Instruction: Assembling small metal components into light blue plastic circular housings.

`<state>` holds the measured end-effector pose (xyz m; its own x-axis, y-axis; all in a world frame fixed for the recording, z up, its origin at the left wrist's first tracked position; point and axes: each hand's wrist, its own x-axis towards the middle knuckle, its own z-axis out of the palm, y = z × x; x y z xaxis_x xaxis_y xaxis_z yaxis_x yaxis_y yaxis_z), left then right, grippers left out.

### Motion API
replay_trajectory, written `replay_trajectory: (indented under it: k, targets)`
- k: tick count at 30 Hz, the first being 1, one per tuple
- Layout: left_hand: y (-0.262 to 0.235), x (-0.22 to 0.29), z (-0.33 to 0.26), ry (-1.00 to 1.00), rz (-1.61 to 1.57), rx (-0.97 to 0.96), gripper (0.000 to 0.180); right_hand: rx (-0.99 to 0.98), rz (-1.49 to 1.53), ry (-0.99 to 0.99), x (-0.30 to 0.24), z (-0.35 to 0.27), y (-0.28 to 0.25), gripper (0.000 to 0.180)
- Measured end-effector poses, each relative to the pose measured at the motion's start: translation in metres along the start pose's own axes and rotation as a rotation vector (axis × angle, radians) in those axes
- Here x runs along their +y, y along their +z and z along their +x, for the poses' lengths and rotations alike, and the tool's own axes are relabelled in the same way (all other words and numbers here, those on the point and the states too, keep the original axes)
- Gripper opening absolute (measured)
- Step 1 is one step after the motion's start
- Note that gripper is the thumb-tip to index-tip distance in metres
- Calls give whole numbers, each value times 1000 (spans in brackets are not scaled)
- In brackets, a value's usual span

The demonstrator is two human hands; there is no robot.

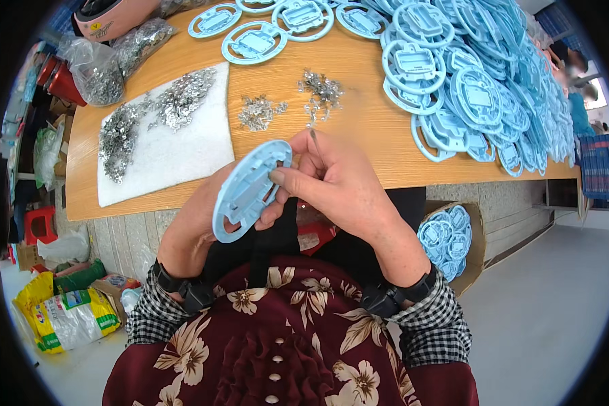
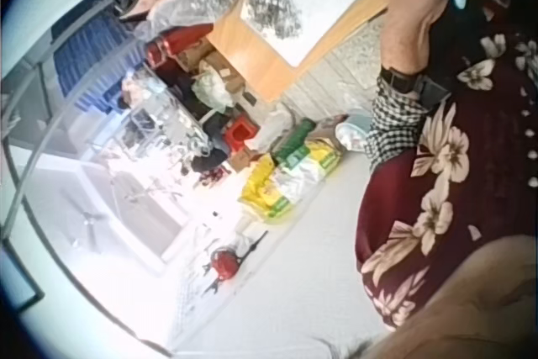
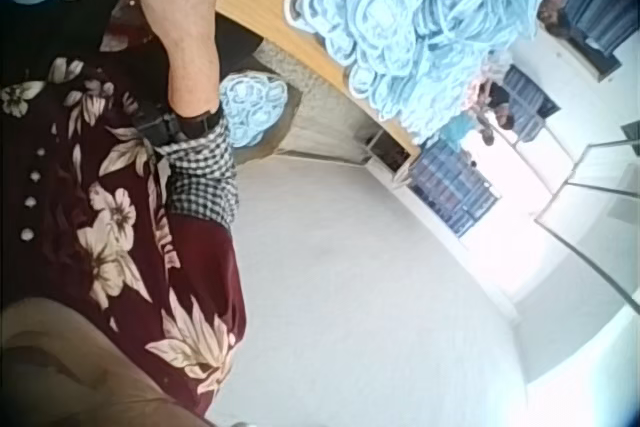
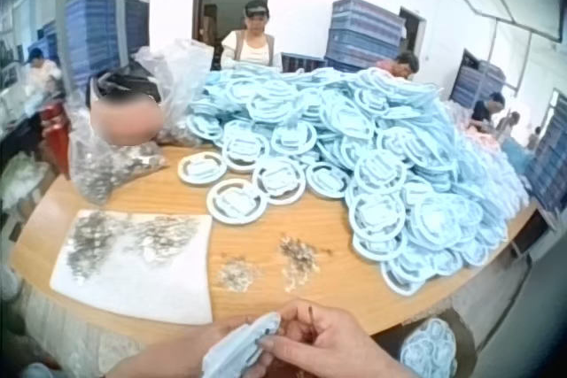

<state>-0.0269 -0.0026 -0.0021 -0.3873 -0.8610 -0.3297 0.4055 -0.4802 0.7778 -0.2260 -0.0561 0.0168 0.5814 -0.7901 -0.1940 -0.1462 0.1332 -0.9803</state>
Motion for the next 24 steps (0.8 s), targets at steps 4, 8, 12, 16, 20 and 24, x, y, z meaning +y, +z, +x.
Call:
replay_trajectory:
  k: [4, 8, 12, 16, 20, 24]
  targets:
    - [-8, -8, 7, -24, -55, -141, 39, -16, 39, 76, 4, -4, -6, 21]
    - [-5, -8, 12, -152, -40, -57, 33, -20, 112, 31, 8, -15, -11, 24]
    - [-6, -4, -2, -28, -90, -189, 37, 117, -238, 49, -1, -8, -37, 28]
    - [-6, 13, -19, -1, 152, 70, 39, 277, -662, -126, 1, 20, -39, 22]
    - [-22, 8, -31, 184, 45, 214, 37, 330, -976, -163, -10, 48, -25, 19]
    - [-36, 14, -41, 299, -5, 327, 35, 358, -968, -170, -5, 51, -33, 19]
